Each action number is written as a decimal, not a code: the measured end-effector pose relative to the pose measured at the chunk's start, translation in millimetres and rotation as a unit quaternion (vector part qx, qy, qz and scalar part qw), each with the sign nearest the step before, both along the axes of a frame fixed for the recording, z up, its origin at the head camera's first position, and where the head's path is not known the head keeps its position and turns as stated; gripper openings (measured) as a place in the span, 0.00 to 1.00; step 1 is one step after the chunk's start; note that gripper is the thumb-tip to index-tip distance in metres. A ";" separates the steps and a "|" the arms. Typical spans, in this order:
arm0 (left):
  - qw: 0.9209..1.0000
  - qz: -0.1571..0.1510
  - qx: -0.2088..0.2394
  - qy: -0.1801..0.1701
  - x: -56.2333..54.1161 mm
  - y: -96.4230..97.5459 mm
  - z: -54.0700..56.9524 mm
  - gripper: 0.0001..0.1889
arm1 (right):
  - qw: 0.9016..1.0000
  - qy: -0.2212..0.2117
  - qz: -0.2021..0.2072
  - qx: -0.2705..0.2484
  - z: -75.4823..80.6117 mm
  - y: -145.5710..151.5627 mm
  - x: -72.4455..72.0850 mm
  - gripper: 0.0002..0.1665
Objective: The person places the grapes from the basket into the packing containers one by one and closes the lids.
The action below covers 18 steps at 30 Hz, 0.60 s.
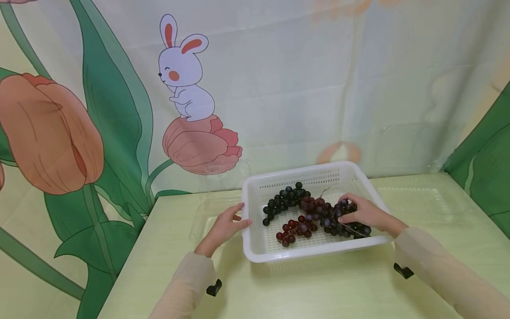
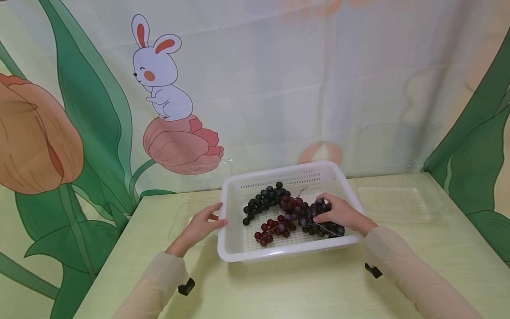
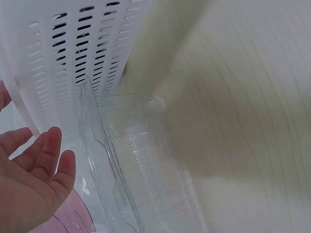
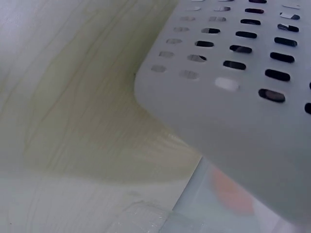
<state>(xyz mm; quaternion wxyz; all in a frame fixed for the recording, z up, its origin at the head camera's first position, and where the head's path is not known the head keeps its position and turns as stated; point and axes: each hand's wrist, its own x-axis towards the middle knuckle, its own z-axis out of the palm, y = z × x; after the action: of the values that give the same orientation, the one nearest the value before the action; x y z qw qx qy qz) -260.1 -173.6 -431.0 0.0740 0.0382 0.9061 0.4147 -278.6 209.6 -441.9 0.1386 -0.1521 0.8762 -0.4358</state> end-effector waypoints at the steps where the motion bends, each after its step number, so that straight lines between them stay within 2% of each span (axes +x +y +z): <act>1: 1.000 0.002 0.001 -0.001 -0.1 0.1 0.0 0.33 | 1.000 -0.001 0.000 0.002 1.4 0.1 0.2 0.39; 7: 1.000 0.004 0.002 -0.003 -0.3 0.4 -0.2 0.33 | 1.000 0.008 0.000 0.012 9.1 1.7 1.8 0.40; 18: 1.000 0.005 0.001 -0.003 0.8 0.3 0.3 0.33 | 0.999 0.033 -0.007 -0.001 26.5 6.7 0.6 0.36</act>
<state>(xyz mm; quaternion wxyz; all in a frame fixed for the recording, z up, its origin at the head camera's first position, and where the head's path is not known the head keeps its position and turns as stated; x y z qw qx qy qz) -259.3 -173.3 -430.7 0.0748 0.0325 0.9055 0.4165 -278.0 216.3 -415.4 0.1065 -0.1607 0.8810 -0.4321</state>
